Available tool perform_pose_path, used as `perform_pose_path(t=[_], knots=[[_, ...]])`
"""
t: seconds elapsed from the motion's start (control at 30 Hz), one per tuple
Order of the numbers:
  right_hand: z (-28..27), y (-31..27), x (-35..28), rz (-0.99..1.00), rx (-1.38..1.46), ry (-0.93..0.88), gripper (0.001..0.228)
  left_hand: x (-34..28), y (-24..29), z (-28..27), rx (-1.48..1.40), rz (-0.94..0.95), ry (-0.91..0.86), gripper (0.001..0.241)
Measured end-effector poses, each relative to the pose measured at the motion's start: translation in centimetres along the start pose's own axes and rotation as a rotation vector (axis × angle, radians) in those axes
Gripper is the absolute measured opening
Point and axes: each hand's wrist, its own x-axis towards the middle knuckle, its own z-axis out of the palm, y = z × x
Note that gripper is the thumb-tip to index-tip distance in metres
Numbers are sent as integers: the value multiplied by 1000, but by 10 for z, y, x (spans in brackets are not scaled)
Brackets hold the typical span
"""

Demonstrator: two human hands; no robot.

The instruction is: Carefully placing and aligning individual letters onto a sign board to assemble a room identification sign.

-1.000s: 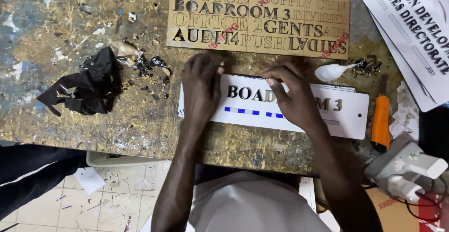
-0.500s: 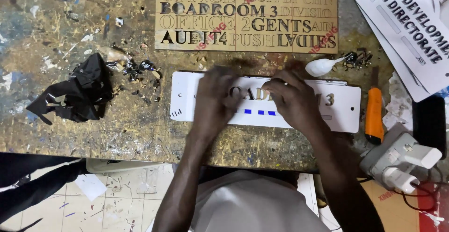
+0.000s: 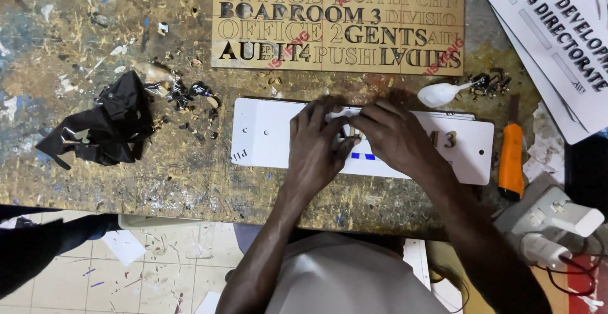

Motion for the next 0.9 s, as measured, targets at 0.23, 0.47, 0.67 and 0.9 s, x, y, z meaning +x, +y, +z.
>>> perform_pose_path(t=[0.23,0.47,0.67,0.9], knots=[[11,3,-4,-3,6,-19,25,-2,-3,5,12,-21,11,39],[4,0,-3,28,33,-26,27,-2,-5,4,9,-9,20,39],[13,5,-6,20,16,-36,26,-3,-8,8,17,-10,26,40],[16,9,-7,1,8,-50,29,-3,-11,10,20,-4,32,41]])
